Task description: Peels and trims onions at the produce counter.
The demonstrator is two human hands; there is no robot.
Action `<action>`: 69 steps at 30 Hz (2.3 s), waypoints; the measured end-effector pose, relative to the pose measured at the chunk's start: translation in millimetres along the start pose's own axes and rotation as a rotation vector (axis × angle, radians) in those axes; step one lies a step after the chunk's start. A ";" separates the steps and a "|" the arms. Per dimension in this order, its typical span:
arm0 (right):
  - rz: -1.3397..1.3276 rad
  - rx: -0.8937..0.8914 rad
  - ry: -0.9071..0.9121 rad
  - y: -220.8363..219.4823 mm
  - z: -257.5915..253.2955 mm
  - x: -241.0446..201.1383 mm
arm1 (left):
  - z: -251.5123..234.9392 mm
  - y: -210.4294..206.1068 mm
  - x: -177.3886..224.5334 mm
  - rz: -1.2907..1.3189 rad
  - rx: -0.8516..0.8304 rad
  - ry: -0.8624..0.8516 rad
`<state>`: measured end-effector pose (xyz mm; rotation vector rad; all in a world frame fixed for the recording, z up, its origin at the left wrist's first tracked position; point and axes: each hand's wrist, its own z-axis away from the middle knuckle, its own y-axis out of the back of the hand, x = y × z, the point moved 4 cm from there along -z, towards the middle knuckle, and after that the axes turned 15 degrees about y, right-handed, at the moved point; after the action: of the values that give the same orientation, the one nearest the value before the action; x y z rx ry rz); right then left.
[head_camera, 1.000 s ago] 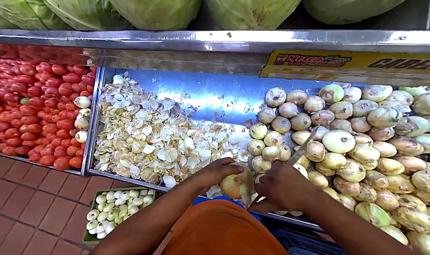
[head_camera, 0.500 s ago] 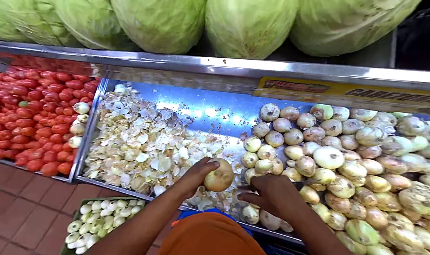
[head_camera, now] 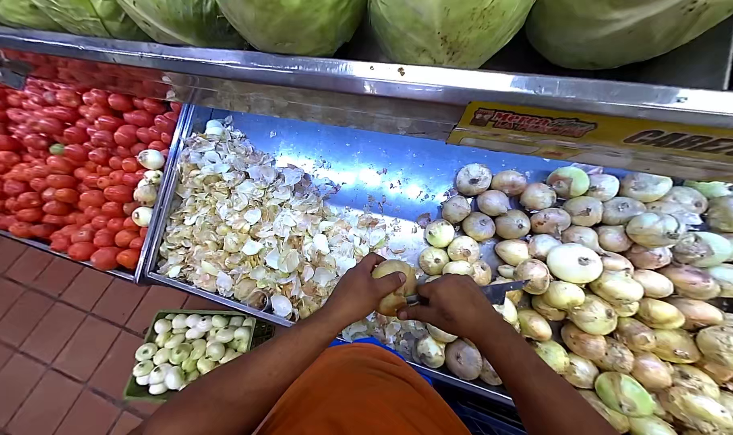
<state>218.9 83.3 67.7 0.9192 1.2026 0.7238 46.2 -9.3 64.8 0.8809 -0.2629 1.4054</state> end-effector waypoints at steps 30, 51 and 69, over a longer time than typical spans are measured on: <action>-0.017 -0.117 -0.201 6.3 -18.1 -4.9 | -16.6 4.4 3.4 0.611 -0.138 0.040; -0.010 0.099 -0.166 -5.7 -10.0 5.3 | -10.7 -9.9 -0.5 0.727 -0.085 -0.020; -0.133 -0.115 -0.333 -13.3 -2.8 24.0 | -18.0 -10.5 -2.5 0.743 -0.070 0.095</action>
<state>221.5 98.4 44.8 0.8185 0.9078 0.5042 49.5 1.8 47.2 0.6773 -0.6042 2.1009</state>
